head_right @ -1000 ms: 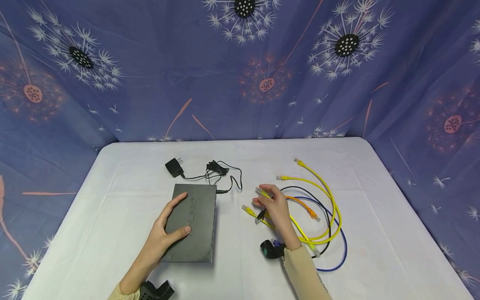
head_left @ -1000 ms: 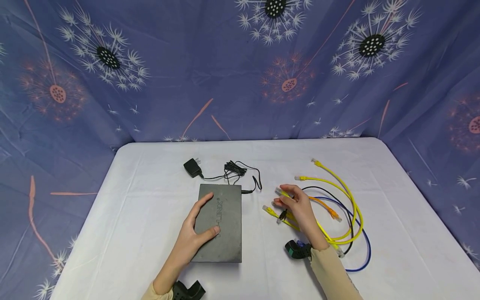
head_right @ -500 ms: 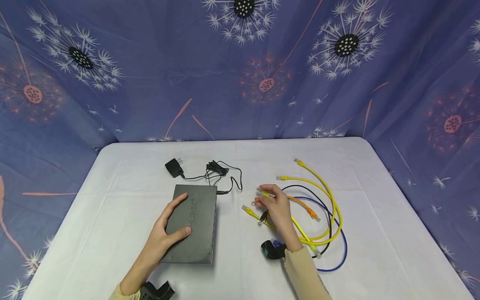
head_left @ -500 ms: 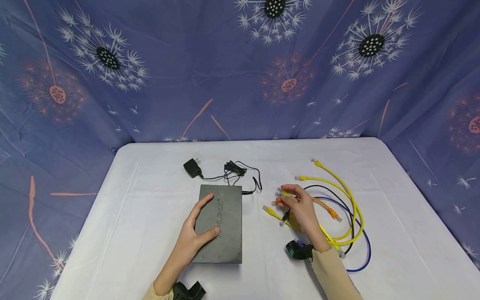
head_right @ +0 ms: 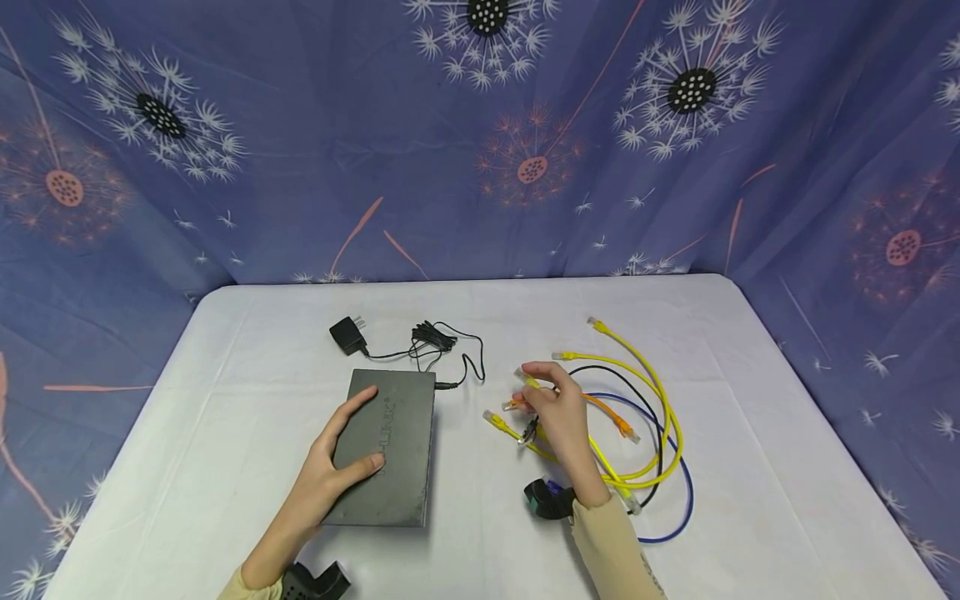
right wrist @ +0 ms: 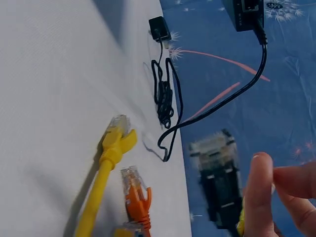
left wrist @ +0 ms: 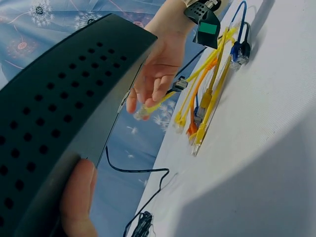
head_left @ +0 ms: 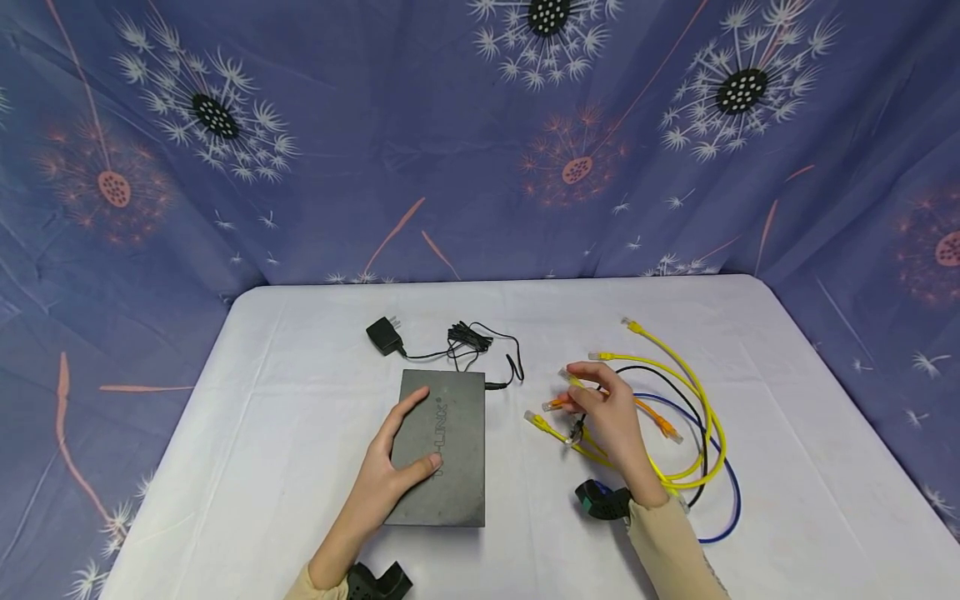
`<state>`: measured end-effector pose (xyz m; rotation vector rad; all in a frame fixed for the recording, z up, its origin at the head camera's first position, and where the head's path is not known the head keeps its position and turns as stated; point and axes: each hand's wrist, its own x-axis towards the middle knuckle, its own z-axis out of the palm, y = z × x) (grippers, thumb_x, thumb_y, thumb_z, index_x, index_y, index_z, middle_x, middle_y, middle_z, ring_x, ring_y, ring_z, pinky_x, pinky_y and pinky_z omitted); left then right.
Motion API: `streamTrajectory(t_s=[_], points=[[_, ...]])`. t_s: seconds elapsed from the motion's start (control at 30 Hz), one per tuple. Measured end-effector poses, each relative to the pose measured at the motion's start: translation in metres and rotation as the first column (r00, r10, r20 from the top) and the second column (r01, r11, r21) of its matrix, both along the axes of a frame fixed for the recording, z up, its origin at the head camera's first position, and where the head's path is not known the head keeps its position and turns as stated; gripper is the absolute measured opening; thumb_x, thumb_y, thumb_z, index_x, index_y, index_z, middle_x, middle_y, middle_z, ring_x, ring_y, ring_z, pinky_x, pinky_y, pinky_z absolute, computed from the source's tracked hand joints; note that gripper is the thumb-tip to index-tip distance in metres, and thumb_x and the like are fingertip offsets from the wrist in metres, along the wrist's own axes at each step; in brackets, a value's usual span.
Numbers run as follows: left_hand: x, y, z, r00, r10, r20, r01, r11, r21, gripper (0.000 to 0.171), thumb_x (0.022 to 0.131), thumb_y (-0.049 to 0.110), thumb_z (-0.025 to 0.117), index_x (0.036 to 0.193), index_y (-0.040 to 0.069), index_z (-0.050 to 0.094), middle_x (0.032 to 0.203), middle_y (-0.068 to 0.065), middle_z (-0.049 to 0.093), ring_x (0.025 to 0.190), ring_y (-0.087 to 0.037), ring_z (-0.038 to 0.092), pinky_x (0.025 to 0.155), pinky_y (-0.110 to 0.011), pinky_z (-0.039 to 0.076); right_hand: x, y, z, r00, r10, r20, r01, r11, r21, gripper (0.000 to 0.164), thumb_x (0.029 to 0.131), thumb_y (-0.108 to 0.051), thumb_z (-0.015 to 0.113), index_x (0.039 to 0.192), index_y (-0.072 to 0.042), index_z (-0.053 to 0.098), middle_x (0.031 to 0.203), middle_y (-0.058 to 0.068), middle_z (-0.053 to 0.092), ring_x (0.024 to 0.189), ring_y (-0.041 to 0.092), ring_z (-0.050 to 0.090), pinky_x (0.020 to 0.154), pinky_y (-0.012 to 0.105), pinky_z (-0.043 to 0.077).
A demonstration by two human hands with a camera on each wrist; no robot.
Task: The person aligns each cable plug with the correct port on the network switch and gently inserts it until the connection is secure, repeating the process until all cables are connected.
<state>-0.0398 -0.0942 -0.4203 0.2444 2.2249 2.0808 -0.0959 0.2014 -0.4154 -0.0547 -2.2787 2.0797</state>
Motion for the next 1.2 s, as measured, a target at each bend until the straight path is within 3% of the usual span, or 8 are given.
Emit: streamTrajectory(t_s=[0.23, 0.43, 0.53, 0.73, 0.9, 1.03, 1.2], points=[[0.0, 0.001, 0.0, 1.0, -0.004, 0.0, 0.004, 1.0, 0.003, 0.077, 0.08, 0.01, 0.072, 0.145, 0.033, 0.039, 0.151, 0.003, 0.03, 0.138, -0.025, 0.022, 0.103, -0.061, 0.015, 0.002, -0.003, 0.008, 0.999, -0.012, -0.03, 0.013, 0.999, 0.041, 0.028, 0.089, 0.008, 0.058, 0.116, 0.008, 0.059, 0.108, 0.022, 0.059, 0.067, 0.023, 0.065, 0.061, 0.034, 0.054], [0.0, 0.001, 0.0, 1.0, 0.0, -0.011, 0.0, 1.0, 0.002, 0.077, 0.079, 0.009, 0.072, 0.145, 0.032, 0.04, 0.151, 0.003, 0.03, 0.138, -0.025, 0.022, 0.103, -0.062, 0.014, 0.004, -0.007, 0.013, 0.999, -0.033, -0.008, 0.034, 0.999, 0.039, 0.024, 0.088, 0.006, 0.062, 0.112, 0.007, 0.063, 0.074, 0.022, 0.063, 0.057, 0.022, 0.06, 0.054, 0.031, 0.051], [0.0, 0.001, 0.0, 1.0, -0.001, -0.015, 0.001, 1.0, 0.003, 0.077, 0.079, 0.009, 0.072, 0.145, 0.032, 0.04, 0.151, 0.003, 0.03, 0.139, -0.024, 0.021, 0.103, -0.062, 0.014, 0.005, -0.008, 0.016, 0.999, -0.033, -0.012, 0.034, 0.998, 0.047, 0.022, 0.089, 0.003, 0.064, 0.11, 0.006, 0.065, 0.067, 0.018, 0.063, 0.055, 0.023, 0.059, 0.054, 0.031, 0.05], [0.0, 0.001, 0.0, 1.0, -0.002, -0.011, 0.002, 1.0, 0.006, 0.077, 0.079, 0.008, 0.071, 0.145, 0.032, 0.039, 0.151, 0.004, 0.03, 0.139, -0.024, 0.02, 0.103, -0.063, 0.013, 0.008, -0.01, 0.019, 0.996, -0.034, -0.077, 0.045, 0.987, 0.152, 0.021, 0.089, -0.004, 0.067, 0.109, 0.0, 0.069, 0.083, 0.013, 0.065, 0.061, 0.019, 0.056, 0.052, 0.027, 0.045], [0.0, 0.001, 0.0, 1.0, -0.002, -0.013, 0.003, 1.0, 0.01, 0.077, 0.08, 0.009, 0.072, 0.145, 0.032, 0.039, 0.151, 0.004, 0.03, 0.138, -0.024, 0.022, 0.103, -0.061, 0.014, 0.006, -0.013, 0.02, 0.988, -0.015, -0.151, 0.043, 0.981, 0.189, 0.019, 0.089, 0.0, 0.065, 0.108, 0.002, 0.069, 0.103, 0.017, 0.065, 0.08, 0.015, 0.057, 0.063, 0.024, 0.043], [0.0, 0.002, 0.001, 1.0, -0.001, -0.015, 0.002, 1.0, 0.012, 0.077, 0.08, 0.008, 0.071, 0.145, 0.032, 0.039, 0.151, 0.004, 0.03, 0.138, -0.024, 0.022, 0.103, -0.061, 0.015, 0.007, -0.015, 0.021, 0.977, 0.028, -0.21, 0.005, 0.989, 0.151, 0.02, 0.091, 0.0, 0.063, 0.11, 0.004, 0.067, 0.107, 0.018, 0.064, 0.091, 0.012, 0.059, 0.077, 0.023, 0.046], [0.0, 0.003, 0.002, 1.0, 0.0, -0.009, 0.0, 1.0, 0.019, 0.076, 0.08, 0.008, 0.071, 0.145, 0.032, 0.04, 0.151, 0.003, 0.03, 0.138, -0.025, 0.023, 0.103, -0.061, 0.015, 0.009, -0.017, 0.022, 0.969, 0.06, -0.238, -0.039, 0.995, 0.09, 0.021, 0.093, -0.004, 0.062, 0.112, 0.004, 0.065, 0.109, 0.015, 0.064, 0.096, 0.014, 0.062, 0.079, 0.023, 0.049]])
